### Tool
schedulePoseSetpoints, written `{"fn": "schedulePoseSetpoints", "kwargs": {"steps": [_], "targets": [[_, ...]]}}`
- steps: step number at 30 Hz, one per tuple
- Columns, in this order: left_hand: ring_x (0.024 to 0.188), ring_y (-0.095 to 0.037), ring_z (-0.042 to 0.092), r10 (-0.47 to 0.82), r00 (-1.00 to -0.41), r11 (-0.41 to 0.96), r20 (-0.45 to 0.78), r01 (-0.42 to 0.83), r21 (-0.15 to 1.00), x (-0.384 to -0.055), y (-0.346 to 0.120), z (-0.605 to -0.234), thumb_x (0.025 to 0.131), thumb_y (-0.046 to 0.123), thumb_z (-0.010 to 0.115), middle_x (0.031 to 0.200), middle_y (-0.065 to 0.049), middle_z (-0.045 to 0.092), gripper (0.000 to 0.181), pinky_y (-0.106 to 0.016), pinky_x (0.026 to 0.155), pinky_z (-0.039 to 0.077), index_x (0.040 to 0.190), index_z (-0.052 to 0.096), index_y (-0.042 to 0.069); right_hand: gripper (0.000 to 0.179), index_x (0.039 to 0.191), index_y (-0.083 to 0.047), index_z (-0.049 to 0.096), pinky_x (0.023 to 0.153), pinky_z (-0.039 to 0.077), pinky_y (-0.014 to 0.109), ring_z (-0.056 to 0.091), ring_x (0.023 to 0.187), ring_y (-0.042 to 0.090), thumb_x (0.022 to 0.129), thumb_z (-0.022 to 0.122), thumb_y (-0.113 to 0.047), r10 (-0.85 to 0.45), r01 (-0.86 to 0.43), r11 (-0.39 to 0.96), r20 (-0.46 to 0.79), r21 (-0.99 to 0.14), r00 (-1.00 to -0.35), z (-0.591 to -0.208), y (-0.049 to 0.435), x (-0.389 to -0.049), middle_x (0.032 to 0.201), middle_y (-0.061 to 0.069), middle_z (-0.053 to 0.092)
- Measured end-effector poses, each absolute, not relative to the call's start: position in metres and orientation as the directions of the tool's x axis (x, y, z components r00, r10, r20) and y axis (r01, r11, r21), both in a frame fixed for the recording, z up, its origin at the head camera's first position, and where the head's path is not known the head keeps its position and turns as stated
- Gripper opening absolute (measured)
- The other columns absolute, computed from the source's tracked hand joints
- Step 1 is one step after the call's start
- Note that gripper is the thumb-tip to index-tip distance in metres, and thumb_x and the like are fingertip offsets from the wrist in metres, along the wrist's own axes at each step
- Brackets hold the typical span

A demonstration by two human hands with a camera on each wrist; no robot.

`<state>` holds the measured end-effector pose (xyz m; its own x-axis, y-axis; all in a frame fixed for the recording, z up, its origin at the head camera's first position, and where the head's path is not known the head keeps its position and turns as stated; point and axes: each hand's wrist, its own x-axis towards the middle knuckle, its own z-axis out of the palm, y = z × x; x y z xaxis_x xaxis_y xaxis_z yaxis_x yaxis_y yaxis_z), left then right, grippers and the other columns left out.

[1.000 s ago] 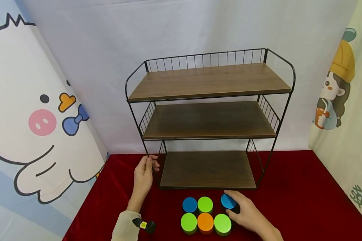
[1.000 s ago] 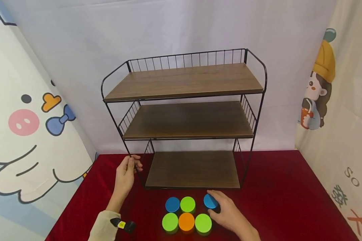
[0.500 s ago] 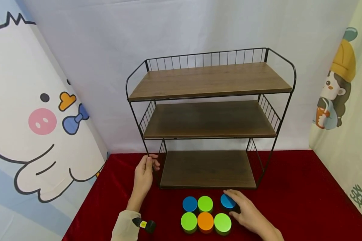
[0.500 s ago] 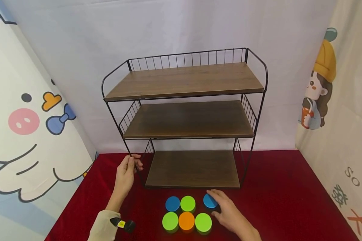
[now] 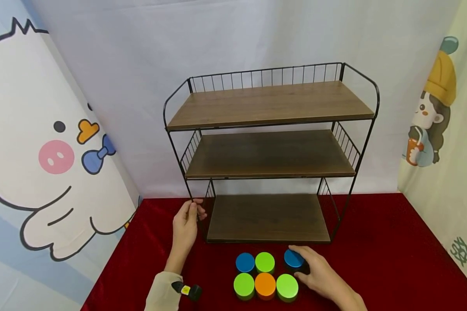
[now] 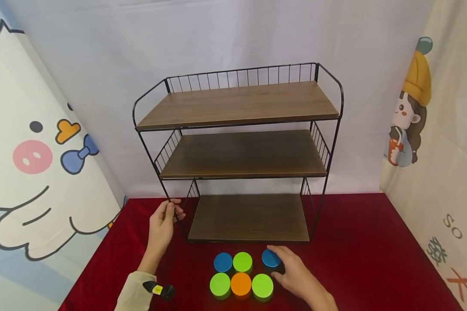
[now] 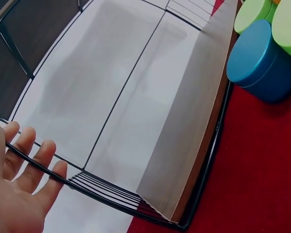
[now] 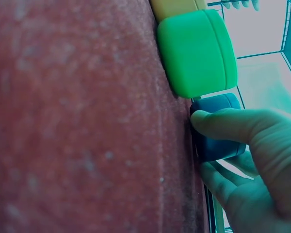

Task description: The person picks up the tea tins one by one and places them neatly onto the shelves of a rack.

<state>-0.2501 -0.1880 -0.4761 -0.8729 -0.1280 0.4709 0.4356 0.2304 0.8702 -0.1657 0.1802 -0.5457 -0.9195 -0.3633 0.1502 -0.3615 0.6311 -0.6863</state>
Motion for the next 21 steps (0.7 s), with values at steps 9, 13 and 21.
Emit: {"fn": "schedulePoseSetpoints", "kwargs": {"steps": [9, 13, 21], "targets": [[0.077, -0.017, 0.066, -0.147, -0.879, 0.294, 0.454, 0.4, 0.868, -0.249, -0.187, -0.479, 0.112, 0.017, 0.043, 0.085, -0.017, 0.066, 0.03, -0.022, 0.075, 0.056, 0.11, 0.069, 0.001, 0.064, 0.141, -0.003, 0.057, 0.093, 0.058, 0.04, 0.065, 0.115, 0.03, 0.083, 0.084, -0.005, -0.333, -0.35, 0.632, 0.166, -0.692, -0.928, -0.542, 0.183, -0.165, 0.133, 0.014, 0.062], [0.074, -0.018, 0.064, -0.151, -0.872, 0.278, 0.465, 0.414, 0.867, -0.25, -0.186, -0.479, 0.112, 0.015, 0.042, 0.082, -0.018, 0.063, 0.031, -0.021, 0.072, 0.055, 0.109, 0.068, -0.003, 0.064, 0.141, -0.004, 0.057, 0.093, 0.058, 0.04, 0.064, 0.113, 0.028, 0.083, 0.084, -0.006, -0.306, -0.341, 0.639, 0.178, -0.69, -0.935, -0.536, 0.186, -0.163, 0.133, 0.013, 0.062], [0.073, -0.021, 0.061, -0.146, -0.856, 0.257, 0.497, 0.452, 0.854, -0.254, -0.183, -0.482, 0.112, 0.012, 0.04, 0.08, -0.02, 0.058, 0.032, -0.02, 0.069, 0.054, 0.106, 0.065, -0.007, 0.065, 0.141, -0.003, 0.057, 0.092, 0.059, 0.038, 0.065, 0.112, 0.027, 0.083, 0.085, -0.004, -0.284, -0.365, 0.628, 0.234, -0.688, -0.93, -0.519, 0.19, -0.158, 0.132, 0.013, 0.062]]}}
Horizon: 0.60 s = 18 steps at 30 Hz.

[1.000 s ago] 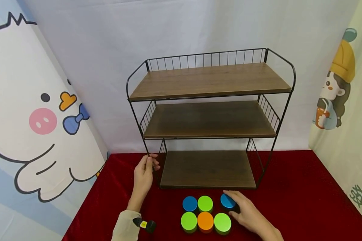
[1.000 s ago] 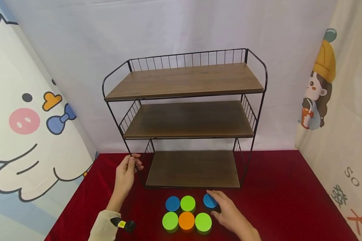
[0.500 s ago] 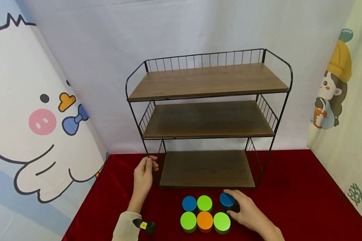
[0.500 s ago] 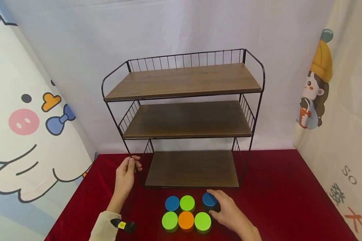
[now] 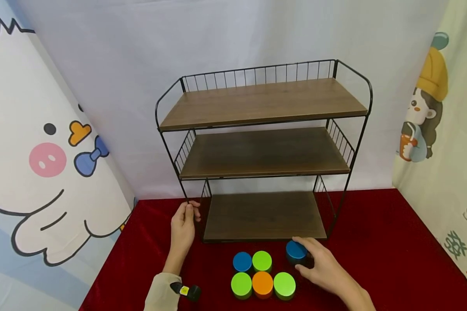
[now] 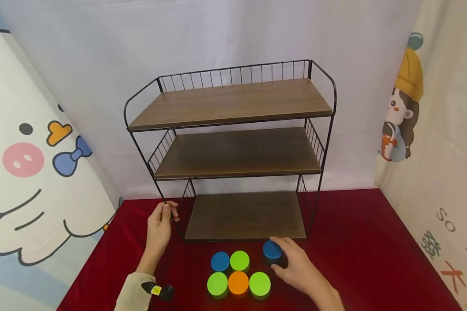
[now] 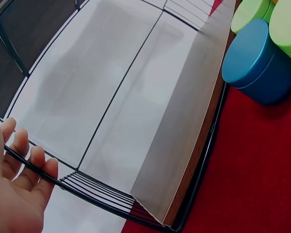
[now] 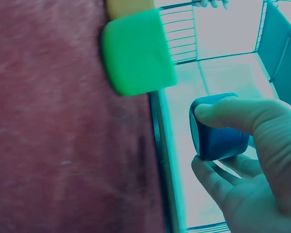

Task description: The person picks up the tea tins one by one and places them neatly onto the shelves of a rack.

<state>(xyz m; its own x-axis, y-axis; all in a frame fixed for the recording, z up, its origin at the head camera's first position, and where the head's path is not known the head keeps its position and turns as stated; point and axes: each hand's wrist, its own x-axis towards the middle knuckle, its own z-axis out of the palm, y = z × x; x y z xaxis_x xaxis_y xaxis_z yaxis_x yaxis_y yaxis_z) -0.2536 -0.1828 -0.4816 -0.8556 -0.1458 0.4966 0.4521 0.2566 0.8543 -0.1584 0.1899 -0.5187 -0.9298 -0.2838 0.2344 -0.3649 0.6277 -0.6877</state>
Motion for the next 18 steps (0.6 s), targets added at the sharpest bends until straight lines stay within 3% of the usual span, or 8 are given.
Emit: {"fn": "schedulePoseSetpoints", "kwargs": {"steps": [6, 13, 18], "targets": [[0.072, -0.014, 0.059, -0.162, -0.844, 0.252, 0.511, 0.466, 0.848, -0.255, -0.181, -0.484, 0.112, 0.012, 0.04, 0.079, -0.018, 0.058, 0.031, -0.019, 0.069, 0.052, 0.104, 0.065, -0.002, 0.065, 0.141, -0.004, 0.057, 0.089, 0.061, 0.039, 0.066, 0.109, 0.027, 0.082, 0.085, -0.005, -0.291, -0.405, 0.618, 0.282, -0.674, -0.914, -0.503, 0.188, -0.157, 0.13, 0.013, 0.063], [0.074, -0.023, 0.06, -0.19, -0.849, 0.231, 0.493, 0.45, 0.863, -0.254, -0.179, -0.481, 0.113, 0.014, 0.037, 0.079, -0.02, 0.058, 0.036, -0.021, 0.068, 0.056, 0.102, 0.065, -0.005, 0.064, 0.14, -0.005, 0.058, 0.088, 0.062, 0.036, 0.067, 0.109, 0.028, 0.082, 0.086, -0.007, -0.283, -0.416, 0.616, 0.305, -0.669, -0.909, -0.487, 0.187, -0.155, 0.129, 0.013, 0.063], [0.07, -0.016, 0.06, -0.216, -0.851, 0.268, 0.479, 0.421, 0.867, -0.253, -0.178, -0.477, 0.112, 0.014, 0.041, 0.077, -0.02, 0.059, 0.035, -0.021, 0.066, 0.056, 0.1, 0.067, -0.005, 0.064, 0.137, -0.004, 0.059, 0.086, 0.062, 0.036, 0.068, 0.107, 0.029, 0.081, 0.088, -0.008, -0.283, -0.464, 0.592, 0.369, -0.659, -0.885, -0.474, 0.187, -0.153, 0.126, 0.013, 0.064]]}}
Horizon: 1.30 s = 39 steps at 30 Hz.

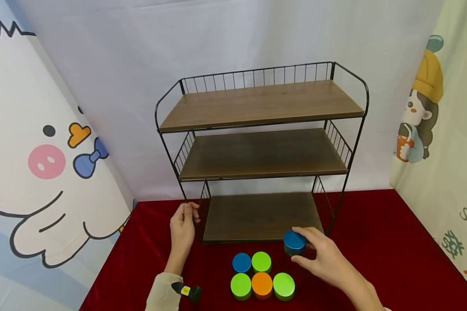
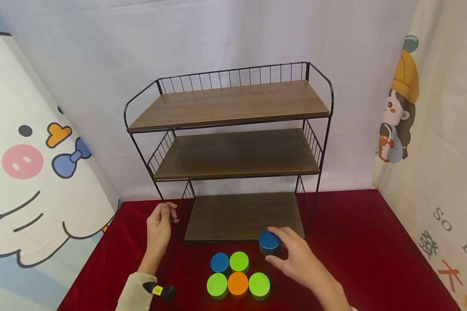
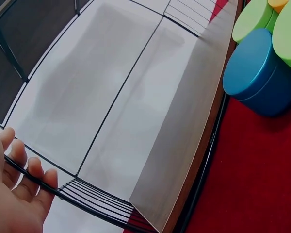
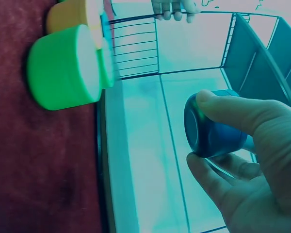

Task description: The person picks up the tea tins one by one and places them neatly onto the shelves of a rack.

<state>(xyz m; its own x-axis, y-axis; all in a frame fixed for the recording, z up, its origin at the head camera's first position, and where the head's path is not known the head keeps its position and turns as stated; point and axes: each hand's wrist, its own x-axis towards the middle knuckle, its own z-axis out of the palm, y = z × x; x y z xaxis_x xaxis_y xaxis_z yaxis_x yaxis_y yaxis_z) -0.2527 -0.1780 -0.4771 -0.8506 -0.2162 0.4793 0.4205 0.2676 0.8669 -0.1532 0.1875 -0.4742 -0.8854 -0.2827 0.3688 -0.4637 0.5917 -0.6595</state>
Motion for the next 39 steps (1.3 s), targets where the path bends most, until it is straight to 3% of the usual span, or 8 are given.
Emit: {"fn": "schedulePoseSetpoints", "kwargs": {"steps": [3, 10, 13, 21, 28, 35, 39], "targets": [[0.069, -0.015, 0.06, -0.23, -0.859, 0.275, 0.458, 0.394, 0.877, -0.253, -0.178, -0.478, 0.112, 0.017, 0.042, 0.077, -0.02, 0.059, 0.036, -0.021, 0.066, 0.056, 0.098, 0.068, -0.003, 0.065, 0.136, -0.004, 0.06, 0.085, 0.062, 0.036, 0.069, 0.105, 0.029, 0.079, 0.09, -0.008, -0.294, -0.509, 0.587, 0.421, -0.629, -0.858, -0.467, 0.187, -0.153, 0.125, 0.013, 0.064], [0.074, -0.034, 0.061, -0.254, -0.87, 0.326, 0.422, 0.334, 0.884, -0.24, -0.171, -0.464, 0.113, 0.014, 0.039, 0.08, -0.028, 0.057, 0.034, -0.033, 0.071, 0.061, 0.099, 0.065, -0.003, 0.068, 0.136, -0.005, 0.06, 0.083, 0.063, 0.036, 0.069, 0.103, 0.025, 0.076, 0.091, -0.007, -0.313, -0.573, 0.594, 0.494, -0.565, -0.811, -0.451, 0.187, -0.154, 0.124, 0.01, 0.066], [0.074, -0.03, 0.062, -0.277, -0.867, 0.332, 0.414, 0.317, 0.888, -0.249, -0.175, -0.478, 0.113, 0.018, 0.038, 0.08, -0.025, 0.057, 0.035, -0.035, 0.071, 0.061, 0.1, 0.065, 0.0, 0.07, 0.136, -0.005, 0.06, 0.082, 0.063, 0.035, 0.07, 0.102, 0.025, 0.074, 0.092, -0.004, -0.313, -0.596, 0.582, 0.524, -0.553, -0.792, -0.444, 0.187, -0.155, 0.124, 0.011, 0.065], [0.072, -0.019, 0.061, -0.26, -0.87, 0.35, 0.419, 0.319, 0.881, -0.249, -0.175, -0.479, 0.114, 0.027, 0.039, 0.079, -0.016, 0.056, 0.037, -0.025, 0.071, 0.057, 0.1, 0.063, 0.002, 0.072, 0.137, -0.004, 0.06, 0.082, 0.063, 0.034, 0.07, 0.101, 0.022, 0.073, 0.093, -0.004, -0.308, -0.622, 0.6, 0.572, -0.504, -0.76, -0.424, 0.188, -0.158, 0.124, 0.01, 0.065], [0.074, -0.024, 0.06, -0.267, -0.881, 0.331, 0.39, 0.296, 0.896, -0.249, -0.174, -0.476, 0.114, 0.026, 0.037, 0.08, -0.021, 0.055, 0.038, -0.029, 0.072, 0.058, 0.1, 0.063, 0.002, 0.07, 0.137, -0.001, 0.06, 0.082, 0.062, 0.042, 0.071, 0.102, 0.025, 0.074, 0.092, -0.003, -0.302, -0.659, 0.582, 0.626, -0.476, -0.719, -0.404, 0.187, -0.16, 0.124, 0.013, 0.066], [0.073, -0.026, 0.06, -0.244, -0.888, 0.314, 0.389, 0.307, 0.898, -0.233, -0.168, -0.452, 0.114, 0.019, 0.038, 0.08, -0.029, 0.054, 0.036, -0.03, 0.071, 0.059, 0.099, 0.063, -0.002, 0.072, 0.138, -0.003, 0.06, 0.076, 0.063, 0.029, 0.067, 0.096, 0.019, 0.074, 0.092, -0.006, -0.306, -0.673, 0.611, 0.66, -0.417, -0.686, -0.386, 0.189, -0.162, 0.126, 0.012, 0.066], [0.071, -0.025, 0.059, -0.229, -0.885, 0.314, 0.405, 0.327, 0.892, -0.227, -0.166, -0.443, 0.113, 0.017, 0.039, 0.078, -0.027, 0.054, 0.035, -0.03, 0.071, 0.058, 0.099, 0.064, -0.003, 0.072, 0.137, -0.002, 0.06, 0.078, 0.064, 0.033, 0.066, 0.097, 0.02, 0.073, 0.092, -0.006, -0.324, -0.681, 0.635, 0.674, -0.365, -0.664, -0.376, 0.192, -0.167, 0.127, 0.014, 0.066]]}}
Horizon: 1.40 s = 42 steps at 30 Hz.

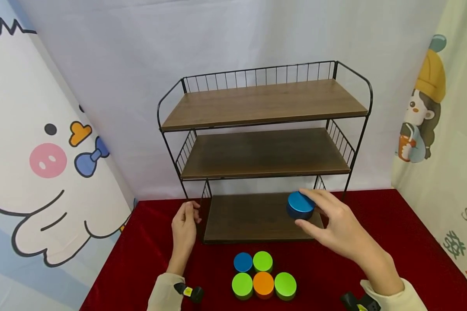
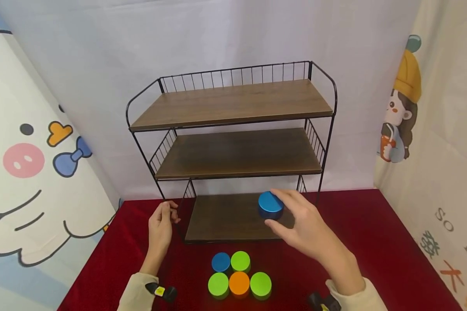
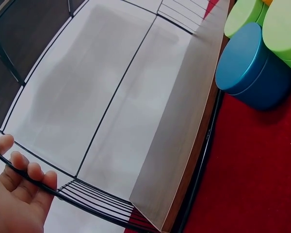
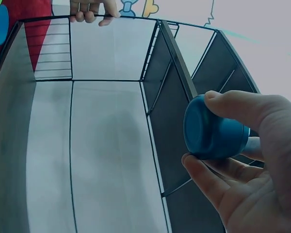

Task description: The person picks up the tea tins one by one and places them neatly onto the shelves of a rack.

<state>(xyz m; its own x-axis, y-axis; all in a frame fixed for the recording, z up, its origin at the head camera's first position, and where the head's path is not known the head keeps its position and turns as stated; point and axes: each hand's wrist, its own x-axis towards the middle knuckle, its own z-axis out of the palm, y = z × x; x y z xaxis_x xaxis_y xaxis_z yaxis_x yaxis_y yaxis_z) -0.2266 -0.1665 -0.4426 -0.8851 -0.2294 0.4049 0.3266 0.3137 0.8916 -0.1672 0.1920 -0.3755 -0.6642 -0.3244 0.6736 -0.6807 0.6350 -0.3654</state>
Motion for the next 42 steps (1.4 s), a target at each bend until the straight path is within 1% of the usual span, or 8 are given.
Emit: {"fn": "schedulePoseSetpoints", "kwargs": {"steps": [2, 7, 9, 12, 15, 18, 24, 42], "targets": [[0.07, -0.024, 0.058, -0.228, -0.884, 0.305, 0.409, 0.334, 0.892, -0.228, -0.166, -0.443, 0.113, 0.015, 0.04, 0.078, -0.027, 0.054, 0.034, -0.03, 0.07, 0.058, 0.099, 0.064, -0.005, 0.072, 0.137, -0.001, 0.06, 0.084, 0.063, 0.034, 0.068, 0.101, 0.023, 0.073, 0.092, -0.006, -0.333, -0.683, 0.643, 0.677, -0.346, -0.656, -0.37, 0.195, -0.17, 0.126, 0.014, 0.066], [0.071, -0.023, 0.058, -0.244, -0.89, 0.275, 0.385, 0.317, 0.907, -0.242, -0.172, -0.462, 0.113, 0.017, 0.039, 0.08, -0.029, 0.054, 0.036, -0.03, 0.07, 0.058, 0.101, 0.065, -0.004, 0.074, 0.138, -0.001, 0.059, 0.093, 0.046, 0.005, 0.07, 0.103, 0.03, 0.072, 0.092, -0.002, -0.343, -0.697, 0.622, 0.676, -0.358, -0.653, -0.357, 0.203, -0.173, 0.124, 0.017, 0.066], [0.071, -0.023, 0.058, -0.249, -0.887, 0.271, 0.387, 0.32, 0.908, -0.248, -0.173, -0.47, 0.113, 0.018, 0.039, 0.079, -0.028, 0.054, 0.036, -0.028, 0.069, 0.057, 0.101, 0.065, -0.003, 0.075, 0.139, -0.001, 0.059, 0.094, 0.039, 0.0, 0.07, 0.104, 0.032, 0.072, 0.092, 0.0, -0.342, -0.699, 0.616, 0.676, -0.363, -0.653, -0.353, 0.205, -0.173, 0.124, 0.017, 0.066], [0.071, -0.019, 0.057, -0.253, -0.884, 0.261, 0.394, 0.329, 0.907, -0.25, -0.174, -0.474, 0.113, 0.021, 0.041, 0.079, -0.023, 0.054, 0.036, -0.024, 0.069, 0.056, 0.101, 0.066, -0.001, 0.076, 0.139, 0.0, 0.058, 0.094, 0.04, 0.0, 0.07, 0.104, 0.033, 0.072, 0.092, 0.0, -0.341, -0.695, 0.617, 0.671, -0.368, -0.658, -0.347, 0.207, -0.173, 0.125, 0.018, 0.065], [0.07, -0.015, 0.056, -0.247, -0.885, 0.251, 0.396, 0.336, 0.908, -0.251, -0.174, -0.475, 0.113, 0.025, 0.042, 0.078, -0.019, 0.053, 0.037, -0.022, 0.069, 0.056, 0.101, 0.066, 0.0, 0.075, 0.139, 0.001, 0.058, 0.092, 0.05, 0.009, 0.07, 0.105, 0.033, 0.073, 0.092, -0.001, -0.34, -0.69, 0.624, 0.667, -0.367, -0.663, -0.342, 0.208, -0.173, 0.126, 0.017, 0.065], [0.07, -0.014, 0.056, -0.239, -0.887, 0.245, 0.395, 0.338, 0.909, -0.251, -0.174, -0.475, 0.113, 0.026, 0.042, 0.077, -0.018, 0.053, 0.039, -0.022, 0.069, 0.056, 0.102, 0.066, -0.003, 0.074, 0.139, 0.001, 0.058, 0.09, 0.052, 0.014, 0.07, 0.106, 0.033, 0.073, 0.092, -0.002, -0.339, -0.687, 0.629, 0.667, -0.364, -0.664, -0.338, 0.209, -0.173, 0.128, 0.017, 0.064], [0.071, -0.014, 0.056, -0.238, -0.889, 0.23, 0.391, 0.339, 0.912, -0.251, -0.174, -0.476, 0.113, 0.025, 0.042, 0.078, -0.018, 0.053, 0.039, -0.022, 0.069, 0.056, 0.103, 0.066, -0.004, 0.075, 0.14, 0.0, 0.058, 0.093, 0.04, 0.0, 0.068, 0.108, 0.034, 0.072, 0.091, -0.001, -0.351, -0.707, 0.624, 0.688, -0.333, -0.635, -0.328, 0.208, -0.174, 0.134, 0.018, 0.063], [0.071, -0.017, 0.056, -0.237, -0.886, 0.235, 0.399, 0.346, 0.908, -0.253, -0.178, -0.477, 0.113, 0.025, 0.042, 0.077, -0.02, 0.053, 0.041, -0.022, 0.069, 0.056, 0.104, 0.066, -0.006, 0.076, 0.138, 0.004, 0.06, 0.092, 0.047, 0.004, 0.069, 0.102, 0.028, 0.069, 0.092, 0.006, -0.371, -0.783, 0.562, 0.765, -0.267, -0.527, -0.279, 0.202, -0.177, 0.129, 0.019, 0.063]]}}
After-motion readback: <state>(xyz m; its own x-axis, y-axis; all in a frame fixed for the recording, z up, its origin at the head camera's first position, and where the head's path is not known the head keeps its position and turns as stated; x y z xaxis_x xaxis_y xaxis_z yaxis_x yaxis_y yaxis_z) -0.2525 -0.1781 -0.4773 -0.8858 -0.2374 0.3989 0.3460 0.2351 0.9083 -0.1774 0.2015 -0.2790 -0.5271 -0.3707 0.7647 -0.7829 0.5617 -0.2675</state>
